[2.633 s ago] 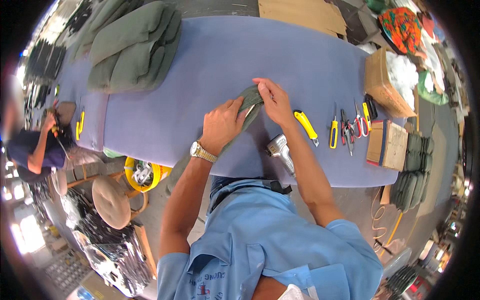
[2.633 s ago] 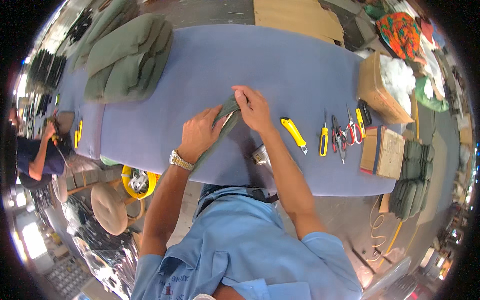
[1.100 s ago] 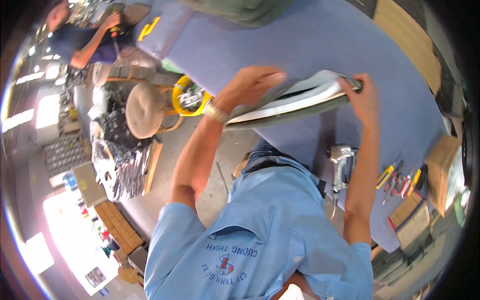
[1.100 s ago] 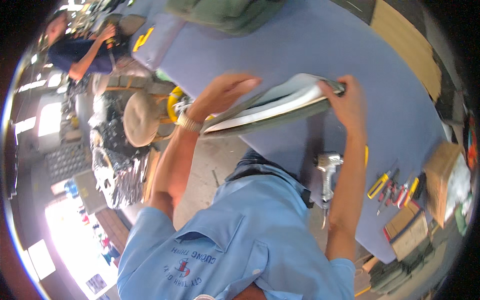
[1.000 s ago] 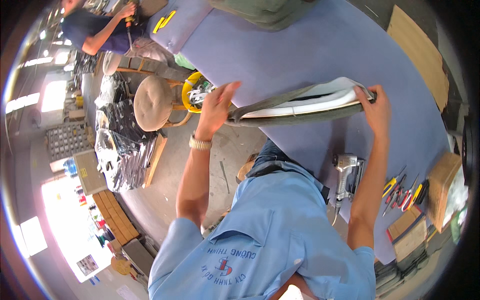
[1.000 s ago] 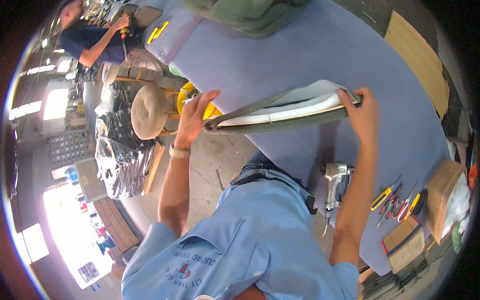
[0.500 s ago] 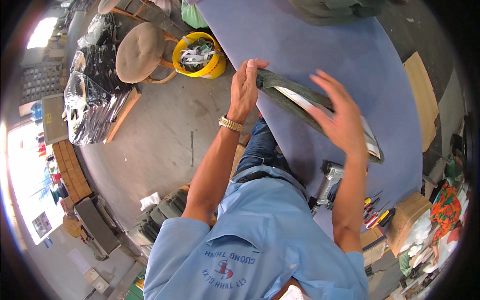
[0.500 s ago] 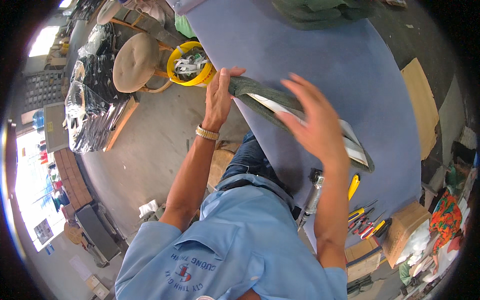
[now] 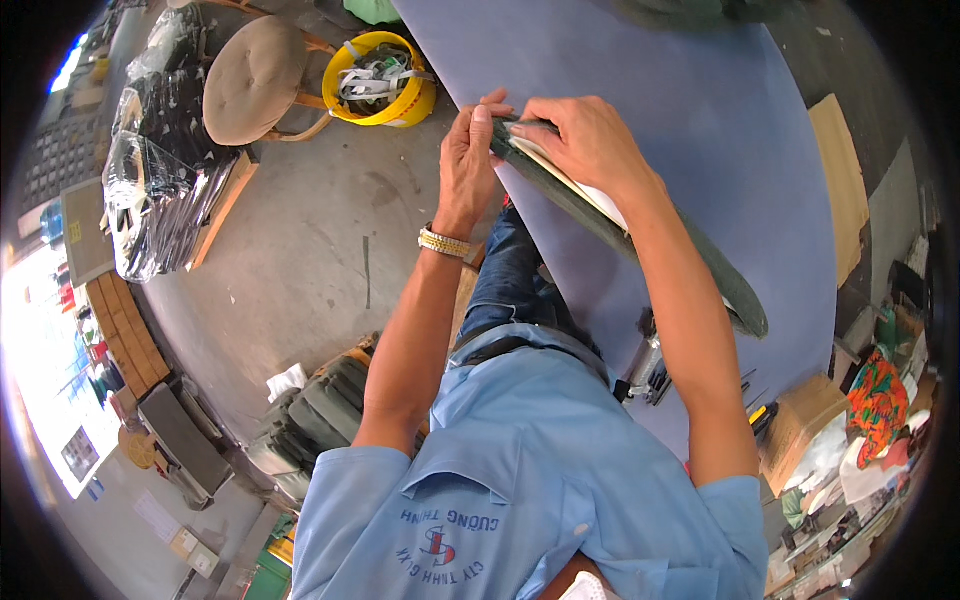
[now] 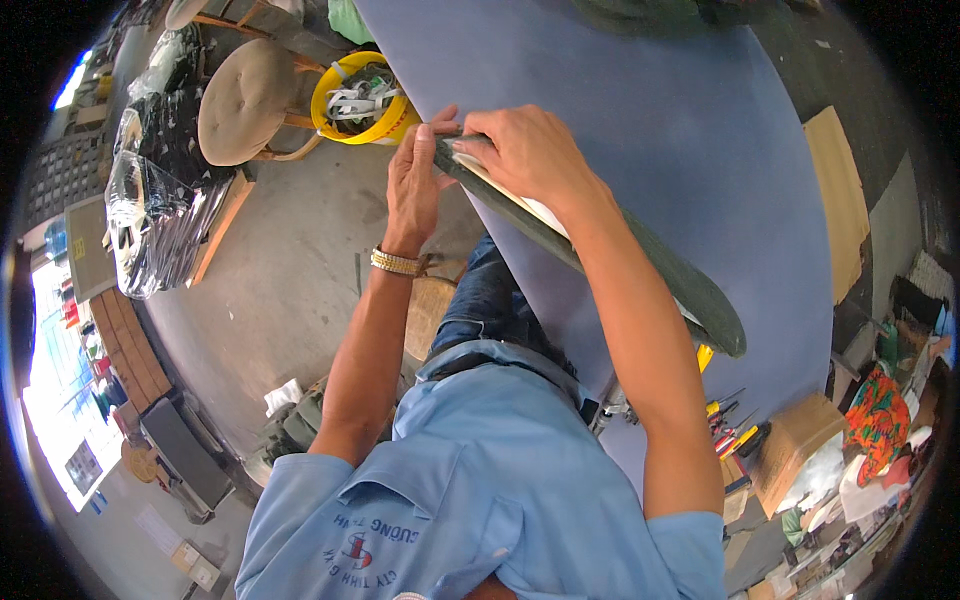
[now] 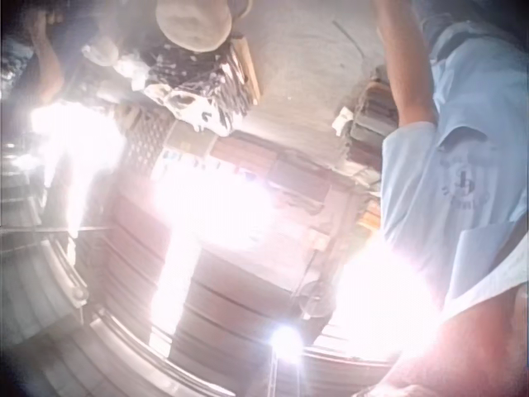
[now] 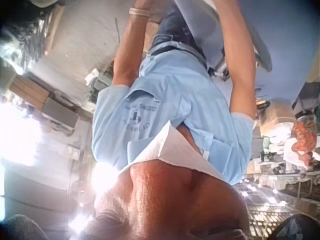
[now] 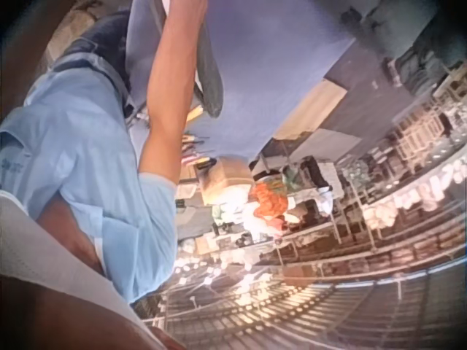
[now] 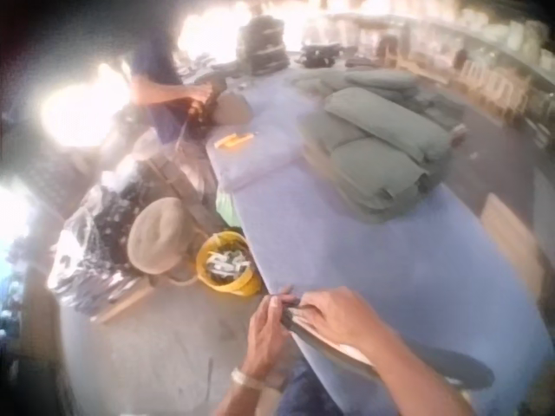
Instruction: The person staples green fabric onto a cushion frame using a pneumatic staple gun, then trims excess fabric with a utility knife. The person repeats this process on multiple cushion pieces, folding edges and securing them before cutting.
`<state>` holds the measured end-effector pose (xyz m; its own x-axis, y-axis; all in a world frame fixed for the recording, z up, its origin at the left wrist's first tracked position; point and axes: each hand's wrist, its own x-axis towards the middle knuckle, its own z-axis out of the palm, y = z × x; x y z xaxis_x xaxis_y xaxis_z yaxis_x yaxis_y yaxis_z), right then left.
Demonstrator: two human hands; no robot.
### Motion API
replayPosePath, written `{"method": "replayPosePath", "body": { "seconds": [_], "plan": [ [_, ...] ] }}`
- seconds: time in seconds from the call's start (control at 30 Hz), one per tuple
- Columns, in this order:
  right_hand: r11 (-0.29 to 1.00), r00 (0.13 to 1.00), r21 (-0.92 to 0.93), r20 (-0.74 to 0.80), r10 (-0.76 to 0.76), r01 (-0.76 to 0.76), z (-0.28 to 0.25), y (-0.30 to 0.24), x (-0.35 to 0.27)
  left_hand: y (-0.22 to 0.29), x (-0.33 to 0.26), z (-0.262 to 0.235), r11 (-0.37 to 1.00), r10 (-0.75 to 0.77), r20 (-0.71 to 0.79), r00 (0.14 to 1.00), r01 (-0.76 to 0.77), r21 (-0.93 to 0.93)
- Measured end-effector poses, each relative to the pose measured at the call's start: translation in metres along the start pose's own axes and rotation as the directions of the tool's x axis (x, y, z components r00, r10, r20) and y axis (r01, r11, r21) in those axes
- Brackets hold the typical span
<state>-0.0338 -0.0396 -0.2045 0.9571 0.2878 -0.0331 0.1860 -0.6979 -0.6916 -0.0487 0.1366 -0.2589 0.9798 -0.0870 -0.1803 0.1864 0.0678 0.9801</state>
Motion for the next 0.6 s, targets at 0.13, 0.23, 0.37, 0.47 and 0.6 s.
{"method": "replayPosePath", "body": {
  "seconds": [0.13, 0.23, 0.37, 0.47, 0.6],
  "plan": [
    [0.984, 0.996, 0.151, 0.04, 0.086, -0.091, -0.003, 0.007, 0.001, 0.003, -0.006, -0.007, 0.972, 0.115, 0.088, 0.989, -0.13, 0.195],
    [0.976, 0.992, 0.178, 0.065, 0.112, -0.122, -0.006, 0.011, -0.005, 0.017, -0.011, -0.009, 0.861, 0.228, 0.23, 0.946, -0.306, 0.406],
    [0.965, 0.997, 0.252, -0.019, 0.075, -0.068, -0.013, 0.013, -0.023, 0.044, -0.006, -0.001, 0.761, 0.079, 0.306, 0.949, -0.255, 0.596],
    [0.953, 0.98, 0.297, -0.166, 0.107, -0.054, -0.03, 0.016, -0.075, 0.041, 0.003, -0.005, 0.695, 0.09, 0.352, 0.932, -0.312, 0.648],
    [0.939, 0.694, 0.234, -0.633, 0.344, -0.251, -0.062, 0.029, -0.201, 0.023, 0.015, -0.009, 0.778, 0.025, 0.288, 0.957, -0.199, 0.596]
  ]
}}
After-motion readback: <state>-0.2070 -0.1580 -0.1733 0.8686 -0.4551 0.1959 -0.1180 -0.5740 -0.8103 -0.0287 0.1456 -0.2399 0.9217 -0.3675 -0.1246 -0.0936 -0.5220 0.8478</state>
